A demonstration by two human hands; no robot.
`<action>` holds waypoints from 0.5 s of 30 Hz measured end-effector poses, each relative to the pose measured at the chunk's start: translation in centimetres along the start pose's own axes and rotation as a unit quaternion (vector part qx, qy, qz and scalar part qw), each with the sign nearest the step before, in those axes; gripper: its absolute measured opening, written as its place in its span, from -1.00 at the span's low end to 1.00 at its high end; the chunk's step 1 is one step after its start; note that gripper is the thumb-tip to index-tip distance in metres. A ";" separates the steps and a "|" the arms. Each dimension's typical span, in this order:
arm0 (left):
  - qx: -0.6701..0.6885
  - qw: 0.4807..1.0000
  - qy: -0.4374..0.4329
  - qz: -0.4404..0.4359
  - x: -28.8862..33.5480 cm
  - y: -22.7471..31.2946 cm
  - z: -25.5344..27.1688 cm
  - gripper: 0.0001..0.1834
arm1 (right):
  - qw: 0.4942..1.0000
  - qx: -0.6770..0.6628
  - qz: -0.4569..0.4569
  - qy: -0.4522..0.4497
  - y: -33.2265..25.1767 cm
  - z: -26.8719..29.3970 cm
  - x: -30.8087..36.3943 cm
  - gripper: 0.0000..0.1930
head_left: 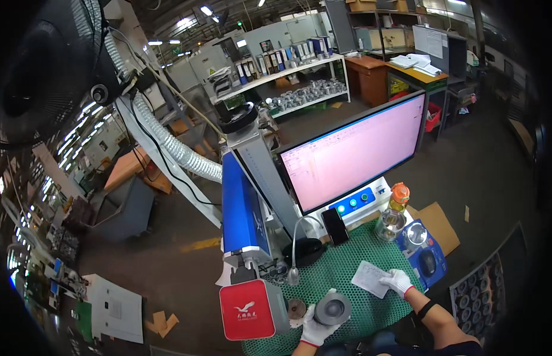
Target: Manually retrieving metal components from a cart, positioning them under a laser marking machine, and placing them into another cart after processing.
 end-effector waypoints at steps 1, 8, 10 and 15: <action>0.031 0.999 -0.037 0.018 -0.9 -0.3 -0.5 -0.12 | 0.998 0.064 0.021 0.015 0.3 0.3 -1.4 -0.68; 0.049 0.996 0.046 -0.062 -3.2 -2.5 1.1 -0.10 | 0.924 0.348 0.146 0.066 -2.9 2.2 -5.2 -0.58; 0.055 0.994 0.056 -0.079 -3.4 -3.4 1.8 -0.11 | 0.918 0.353 0.171 0.057 -3.4 3.0 -4.5 -0.54; 0.040 0.990 0.083 -0.108 -4.6 -4.8 3.0 -0.11 | 0.910 0.333 0.225 0.103 -5.5 5.7 -2.2 -0.32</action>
Point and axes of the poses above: each hand's wrist, its own x-axis away from the middle knuckle, its own z-axis out of the back of the hand, y = z × x, the point moved 8 cm from there along -x, towards the middle knuckle, and after that the axes turned 6 degrees about y, right-handed, at the moved point
